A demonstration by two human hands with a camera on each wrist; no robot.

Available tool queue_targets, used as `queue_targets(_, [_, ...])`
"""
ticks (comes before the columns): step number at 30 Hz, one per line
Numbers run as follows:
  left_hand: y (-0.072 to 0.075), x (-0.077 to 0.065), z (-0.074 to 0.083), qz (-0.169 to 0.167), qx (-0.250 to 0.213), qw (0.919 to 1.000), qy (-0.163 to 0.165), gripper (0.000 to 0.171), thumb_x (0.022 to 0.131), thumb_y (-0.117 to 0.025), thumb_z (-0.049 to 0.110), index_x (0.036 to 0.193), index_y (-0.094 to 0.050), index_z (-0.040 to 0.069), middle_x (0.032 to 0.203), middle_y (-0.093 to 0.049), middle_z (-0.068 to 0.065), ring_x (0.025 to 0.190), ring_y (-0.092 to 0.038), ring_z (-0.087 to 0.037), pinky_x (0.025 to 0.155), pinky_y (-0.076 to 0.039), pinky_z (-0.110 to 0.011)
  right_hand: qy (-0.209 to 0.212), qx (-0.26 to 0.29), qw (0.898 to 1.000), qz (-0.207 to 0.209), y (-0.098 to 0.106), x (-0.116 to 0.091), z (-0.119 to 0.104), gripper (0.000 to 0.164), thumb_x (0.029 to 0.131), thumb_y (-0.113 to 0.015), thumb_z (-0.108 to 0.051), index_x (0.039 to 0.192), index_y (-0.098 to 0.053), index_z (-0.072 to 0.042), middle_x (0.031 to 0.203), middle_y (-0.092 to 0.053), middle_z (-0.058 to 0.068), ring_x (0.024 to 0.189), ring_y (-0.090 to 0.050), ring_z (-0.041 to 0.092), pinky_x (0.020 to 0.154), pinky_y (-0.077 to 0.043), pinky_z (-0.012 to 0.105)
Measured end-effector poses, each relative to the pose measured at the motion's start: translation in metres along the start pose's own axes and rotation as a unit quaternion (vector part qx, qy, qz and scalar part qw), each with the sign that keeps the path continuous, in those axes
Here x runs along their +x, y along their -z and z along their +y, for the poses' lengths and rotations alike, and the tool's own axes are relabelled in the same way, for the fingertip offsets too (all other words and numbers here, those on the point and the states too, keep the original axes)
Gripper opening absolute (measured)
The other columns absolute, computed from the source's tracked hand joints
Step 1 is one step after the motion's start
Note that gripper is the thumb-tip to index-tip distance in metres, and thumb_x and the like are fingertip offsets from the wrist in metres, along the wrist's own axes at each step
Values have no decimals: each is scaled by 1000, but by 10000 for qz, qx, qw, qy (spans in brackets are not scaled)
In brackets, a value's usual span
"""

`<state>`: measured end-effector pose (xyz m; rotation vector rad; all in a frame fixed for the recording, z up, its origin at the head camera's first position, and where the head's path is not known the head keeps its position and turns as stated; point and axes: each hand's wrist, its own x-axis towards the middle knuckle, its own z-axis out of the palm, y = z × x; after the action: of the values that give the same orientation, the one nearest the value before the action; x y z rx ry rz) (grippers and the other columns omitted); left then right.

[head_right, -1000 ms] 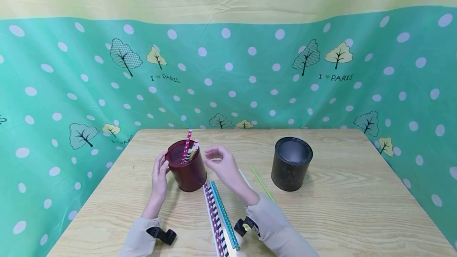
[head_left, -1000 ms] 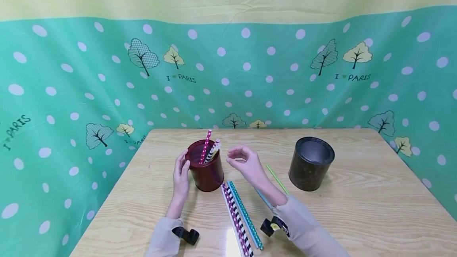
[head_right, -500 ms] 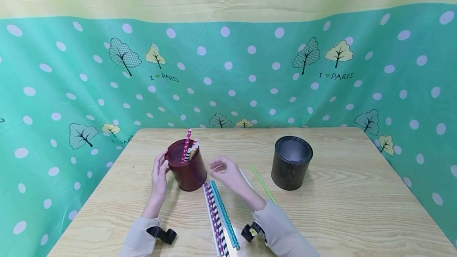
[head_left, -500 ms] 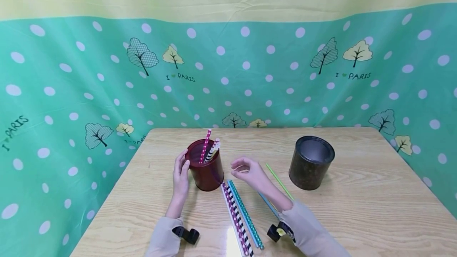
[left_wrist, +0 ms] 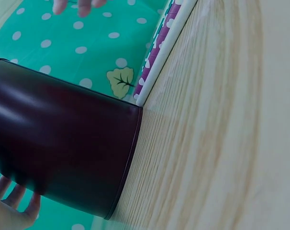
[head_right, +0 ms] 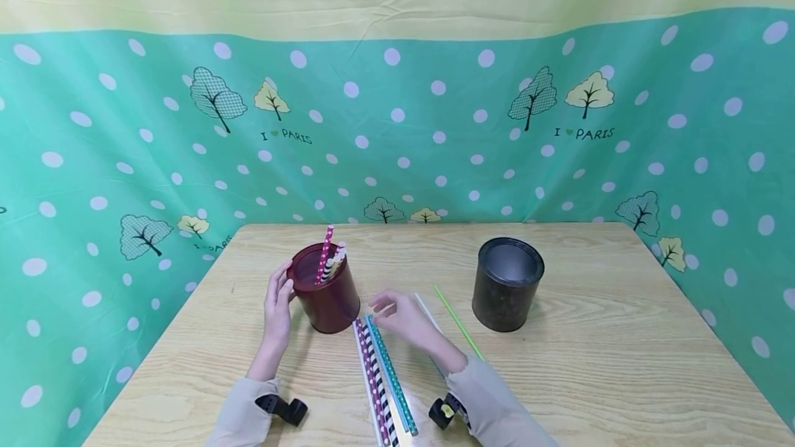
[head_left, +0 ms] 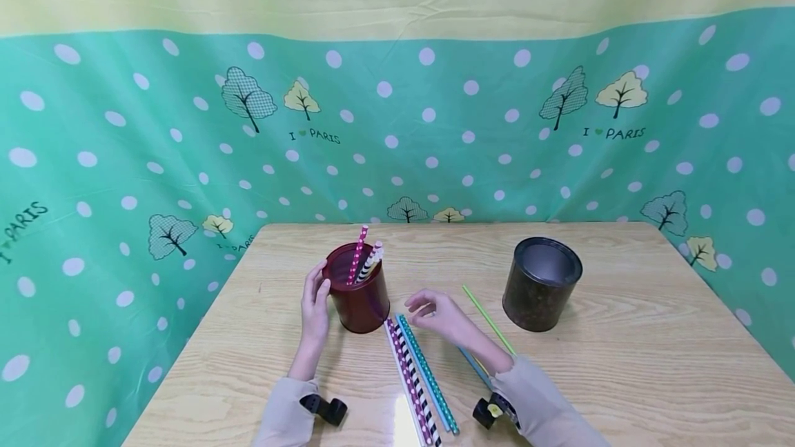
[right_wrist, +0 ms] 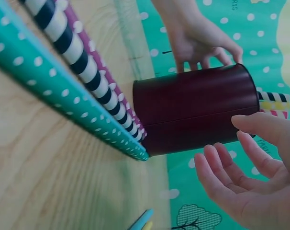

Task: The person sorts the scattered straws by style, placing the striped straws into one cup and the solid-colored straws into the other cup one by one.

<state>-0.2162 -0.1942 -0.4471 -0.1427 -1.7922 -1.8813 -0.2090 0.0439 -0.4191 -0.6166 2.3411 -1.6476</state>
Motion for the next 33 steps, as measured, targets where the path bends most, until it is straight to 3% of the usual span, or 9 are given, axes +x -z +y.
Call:
queue_targets(7, [0,-1,0,1,-17,10000,30,36,92,-39,8,125,-39,-5,107,-52,8,101,-47,-2,80,-37,-17,78,-52,9997,-229,-2,-2,9,26,74,-60,4,100,-57,7,95,-58,21,80,-56,26,68,-47,27])
queue_targets(19, [-1,0,5,-7,-13,10000,81,35,92,-38,4,125,-39,-7,106,-52,8,100,-47,-2,79,-37,-16,-1,-702,9961,-535,-6,-3,23,26,72,-61,6,98,-58,5,88,-58,14,76,-56,22,62,-46,23])
queue_targets(25, [1,0,-2,-26,-2,10000,-44,36,92,-39,9,125,-39,-5,107,-52,7,101,-47,-3,80,-37,-17,12,-977,9920,-801,-6,-4,26,25,73,-62,4,98,-57,5,86,-57,13,76,-55,22,62,-45,24])
queue_targets(33, [0,0,1,-13,-30,10000,-59,35,92,-39,6,125,-39,-6,107,-52,7,101,-47,-2,79,-37,-16,-241,-647,9914,-1111,-7,-6,29,28,73,-62,4,100,-55,6,85,-56,13,61,-53,15,50,-46,27])
